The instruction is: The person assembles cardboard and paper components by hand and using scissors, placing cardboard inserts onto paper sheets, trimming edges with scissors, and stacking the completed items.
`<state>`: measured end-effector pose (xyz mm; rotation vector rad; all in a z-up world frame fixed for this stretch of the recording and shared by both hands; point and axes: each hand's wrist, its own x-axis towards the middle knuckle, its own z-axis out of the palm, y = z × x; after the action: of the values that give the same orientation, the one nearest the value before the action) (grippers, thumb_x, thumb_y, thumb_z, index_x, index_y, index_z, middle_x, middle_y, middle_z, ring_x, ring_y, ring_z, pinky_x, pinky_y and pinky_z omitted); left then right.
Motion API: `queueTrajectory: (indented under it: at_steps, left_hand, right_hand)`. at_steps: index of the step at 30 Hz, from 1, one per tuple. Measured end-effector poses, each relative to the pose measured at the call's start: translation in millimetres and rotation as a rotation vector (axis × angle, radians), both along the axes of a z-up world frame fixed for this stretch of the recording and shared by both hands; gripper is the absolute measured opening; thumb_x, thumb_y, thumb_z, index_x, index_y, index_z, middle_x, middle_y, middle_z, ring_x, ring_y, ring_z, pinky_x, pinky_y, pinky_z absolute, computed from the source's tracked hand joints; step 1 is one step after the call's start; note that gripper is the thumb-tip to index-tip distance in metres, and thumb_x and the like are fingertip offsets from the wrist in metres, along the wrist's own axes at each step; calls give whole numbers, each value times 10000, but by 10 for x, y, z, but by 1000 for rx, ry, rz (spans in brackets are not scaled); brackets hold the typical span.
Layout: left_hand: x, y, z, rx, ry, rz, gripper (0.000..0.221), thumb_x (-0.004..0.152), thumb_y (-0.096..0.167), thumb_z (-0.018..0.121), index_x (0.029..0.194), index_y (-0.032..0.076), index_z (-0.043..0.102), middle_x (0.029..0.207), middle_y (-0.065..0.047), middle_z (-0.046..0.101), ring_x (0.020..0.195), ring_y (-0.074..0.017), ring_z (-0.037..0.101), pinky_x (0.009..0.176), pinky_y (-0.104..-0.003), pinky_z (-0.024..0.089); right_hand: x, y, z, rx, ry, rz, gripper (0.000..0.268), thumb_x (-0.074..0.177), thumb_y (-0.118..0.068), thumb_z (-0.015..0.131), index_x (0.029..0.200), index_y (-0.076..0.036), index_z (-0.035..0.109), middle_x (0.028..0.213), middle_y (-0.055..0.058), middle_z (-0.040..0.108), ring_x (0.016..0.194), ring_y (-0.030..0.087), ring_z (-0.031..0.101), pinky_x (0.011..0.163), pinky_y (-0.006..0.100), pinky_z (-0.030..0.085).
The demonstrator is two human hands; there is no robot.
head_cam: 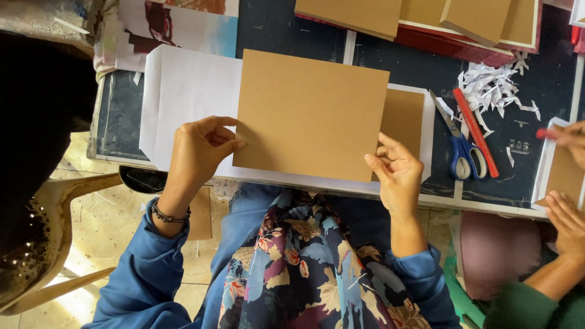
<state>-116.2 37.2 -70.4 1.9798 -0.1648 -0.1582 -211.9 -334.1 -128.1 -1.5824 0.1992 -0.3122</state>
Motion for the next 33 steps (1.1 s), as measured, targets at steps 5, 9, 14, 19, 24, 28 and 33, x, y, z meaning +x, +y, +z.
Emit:
queueTrajectory:
  at_steps: [5,9,14,19,24,28,33]
  left_hand:
    - [59,175,-240,280,-128,-44,424,720,24,912,1124,126,829,950,-79,737,916,-278,650,802,-376,562]
    - [82,227,-397,404,-125,-78,425,749,95,913,1155,189,829,1038,-42,707,1023,-288,563,877,-395,471]
    - [69,238,-350,422,-88,-83,393,755,118,909,1136,166,827,1103,-61,712,1059,-311,541,900,-423,404]
    - [48,235,-332,432,-90,-85,388,754,145,917,1128,196,829,1112,-30,713,1065,-288,527,901,-416,389]
    - [69,326,-480,449,-180,-126,412,734,170,915,1136,181,823,1127,-66,727,1058,-364,571,895,-462,446]
    - [92,349,-678,490,-325,-151,426,811,240,903,1226,191,819,1221,-20,729,998,-371,571,922,-444,464]
    - [26,306,-563,567,-232,-157,448,859,281,876,1297,221,803,1280,49,695,1066,-375,482,876,-482,319]
  right_hand:
    - [86,73,-6,-183,-5,16,494,898,74,785,1371,37,647,890,106,661,800,104,600,770,231,529]
    - [122,25,-165,-334,20,22,478,888,-4,834,1343,-12,688,873,71,663,795,87,572,754,212,483]
    - [122,9,-237,-370,54,24,485,882,-45,848,1343,-44,699,875,43,667,807,72,574,764,196,474]
    - [119,-39,-300,-371,56,46,479,888,-55,845,1343,-44,697,871,26,663,808,62,573,773,188,470]
    - [180,-53,-313,-398,27,60,467,856,-74,877,1298,-43,728,861,52,681,793,91,591,766,213,507]
    - [195,-230,-115,-393,40,250,402,925,-4,780,1318,-22,696,1043,41,612,916,115,588,766,197,464]
    - [175,-265,-129,-336,88,269,437,919,47,780,1338,-34,687,1013,22,565,893,91,568,753,172,481]
